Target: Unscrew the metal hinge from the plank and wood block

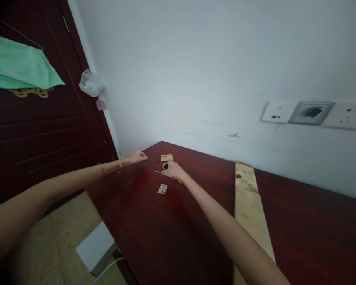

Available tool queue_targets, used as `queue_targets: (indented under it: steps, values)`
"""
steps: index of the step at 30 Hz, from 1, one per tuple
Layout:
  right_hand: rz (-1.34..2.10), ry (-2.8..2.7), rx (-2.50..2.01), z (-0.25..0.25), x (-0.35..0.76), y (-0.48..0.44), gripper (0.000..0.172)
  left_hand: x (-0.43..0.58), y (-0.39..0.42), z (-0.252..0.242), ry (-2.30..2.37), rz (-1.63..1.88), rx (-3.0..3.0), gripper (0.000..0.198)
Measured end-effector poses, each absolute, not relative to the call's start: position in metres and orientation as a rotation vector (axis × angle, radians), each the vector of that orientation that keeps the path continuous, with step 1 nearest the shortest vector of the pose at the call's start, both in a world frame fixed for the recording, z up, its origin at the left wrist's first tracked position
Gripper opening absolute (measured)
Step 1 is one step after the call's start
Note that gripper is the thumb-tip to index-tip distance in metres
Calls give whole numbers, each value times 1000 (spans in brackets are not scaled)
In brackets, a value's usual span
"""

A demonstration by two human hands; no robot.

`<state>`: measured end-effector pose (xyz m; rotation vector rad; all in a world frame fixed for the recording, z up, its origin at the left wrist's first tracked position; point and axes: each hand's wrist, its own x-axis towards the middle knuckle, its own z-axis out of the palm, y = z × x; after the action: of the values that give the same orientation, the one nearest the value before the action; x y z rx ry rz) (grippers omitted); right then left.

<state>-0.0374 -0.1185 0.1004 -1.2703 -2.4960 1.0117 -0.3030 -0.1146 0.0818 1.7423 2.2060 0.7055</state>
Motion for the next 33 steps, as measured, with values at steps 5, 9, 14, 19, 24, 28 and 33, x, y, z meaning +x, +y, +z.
queue_targets:
  steps: [5, 9, 14, 19, 24, 28, 33]
  values:
    - [995, -2298, -1006, 149, -22, -113, 18, -269, -125, 128, 2021, 828, 1860, 27]
    - [923, -2201, -830, 193, 0, -109, 25, -232, -135, 174, 1840, 955, 1985, 26]
    - [864, -2012, -684, 223, 27, -114, 42, -177, -161, 220, 1300, 1167, 2227, 32]
    - [903, -1902, -471, 225, 34, -129, 37, -142, -183, 236, 1327, 1143, 2401, 46]
    - [799, -1753, -397, 217, 29, -143, 35, -138, -187, 236, 1326, 1103, 2531, 23]
    - [619, -1721, -386, 207, 26, -149, 33, -145, -189, 236, 1289, 1100, 2650, 26]
    - [508, -1927, -377, 197, 29, -158, 31, -169, -187, 232, 1288, 732, 2991, 34]
